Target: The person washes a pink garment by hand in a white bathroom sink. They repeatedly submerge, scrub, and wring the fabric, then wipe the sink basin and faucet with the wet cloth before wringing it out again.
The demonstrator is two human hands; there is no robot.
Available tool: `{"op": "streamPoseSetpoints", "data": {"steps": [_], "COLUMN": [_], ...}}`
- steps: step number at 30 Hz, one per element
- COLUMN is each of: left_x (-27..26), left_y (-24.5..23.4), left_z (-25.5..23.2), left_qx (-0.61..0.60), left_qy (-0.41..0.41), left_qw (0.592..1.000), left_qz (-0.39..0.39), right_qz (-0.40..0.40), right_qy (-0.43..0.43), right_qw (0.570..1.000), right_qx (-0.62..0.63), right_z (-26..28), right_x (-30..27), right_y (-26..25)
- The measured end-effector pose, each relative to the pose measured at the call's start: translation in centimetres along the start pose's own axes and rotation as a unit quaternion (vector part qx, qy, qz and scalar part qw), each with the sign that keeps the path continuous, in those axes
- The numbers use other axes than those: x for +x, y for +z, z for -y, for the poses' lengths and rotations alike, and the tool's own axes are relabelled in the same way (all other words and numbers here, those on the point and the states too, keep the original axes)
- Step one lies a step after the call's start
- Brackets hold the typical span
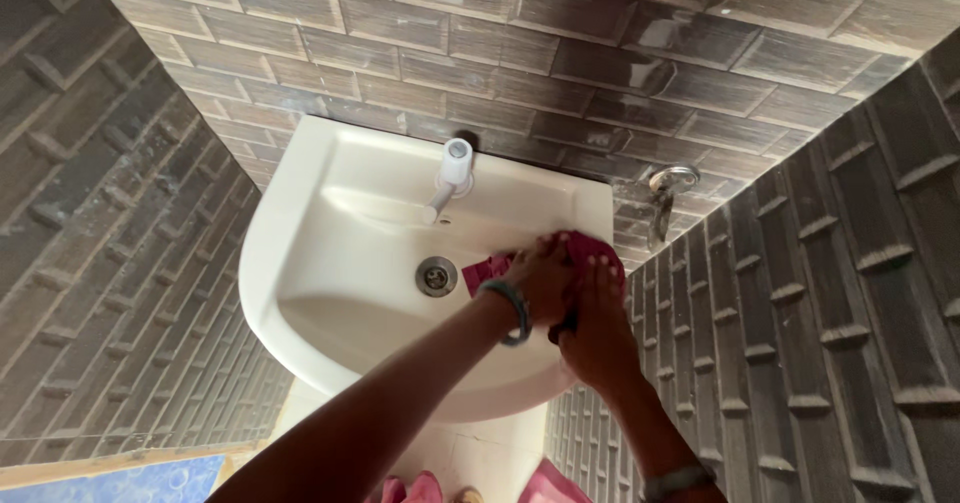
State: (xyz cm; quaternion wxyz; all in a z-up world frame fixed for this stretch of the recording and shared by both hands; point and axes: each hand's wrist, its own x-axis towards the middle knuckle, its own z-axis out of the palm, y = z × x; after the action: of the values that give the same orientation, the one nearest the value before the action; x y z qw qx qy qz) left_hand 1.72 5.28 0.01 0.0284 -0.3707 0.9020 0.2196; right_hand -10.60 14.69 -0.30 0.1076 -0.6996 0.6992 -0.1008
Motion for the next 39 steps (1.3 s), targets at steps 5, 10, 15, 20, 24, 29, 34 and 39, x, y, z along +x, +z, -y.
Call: {"op": "streamPoseSetpoints", "data": {"steps": [5,10,15,20,24,29,34,39], "left_x": [0.7,5.0,8.8,6.5,2.6,-3.1,-4.0,0.0], "left_y": [-0.2,-2.8,-4.8,-4.6,-2.1,3.1,6.6,7.2], "left_z": [-0.7,0.3,1.3,0.7,0.3,-0.7,-0.3,1.1], "left_qx": [0.032,0.05,-0.01,0.003,-0.033,-0.085,-0.179,-0.197], "left_qy": [-0.031,-0.09,-0.134,-0.127,-0.057,0.009,0.02,-0.007], "left_qw": [0.999,0.995,0.991,0.992,0.998,0.996,0.983,0.978], "left_qz": [0.029,-0.009,0.017,0.001,-0.014,-0.031,-0.032,-0.074], "right_qz": [0.023,0.065,-0.014,-0.057,-0.003,0.01,0.01,0.033], "right_qy": [-0.012,-0.04,-0.18,-0.099,-0.138,0.014,-0.017,-0.038], "right_qw": [0.999,0.988,0.972,0.993,0.981,1.0,1.0,0.998], "right_qx": [-0.022,-0.136,-0.151,0.022,-0.134,0.026,-0.008,0.027], "right_z": [-0.5,-4.0,-8.1,-7.0,-4.6,-0.3,0.9,-0.7], "right_x": [1.9,8.5,13.5,11.8,5.4,-2.2,-4.0,1.1], "right_y": [0.0,0.9,1.9,2.6,1.9,1.1,0.7,-0.9]}}
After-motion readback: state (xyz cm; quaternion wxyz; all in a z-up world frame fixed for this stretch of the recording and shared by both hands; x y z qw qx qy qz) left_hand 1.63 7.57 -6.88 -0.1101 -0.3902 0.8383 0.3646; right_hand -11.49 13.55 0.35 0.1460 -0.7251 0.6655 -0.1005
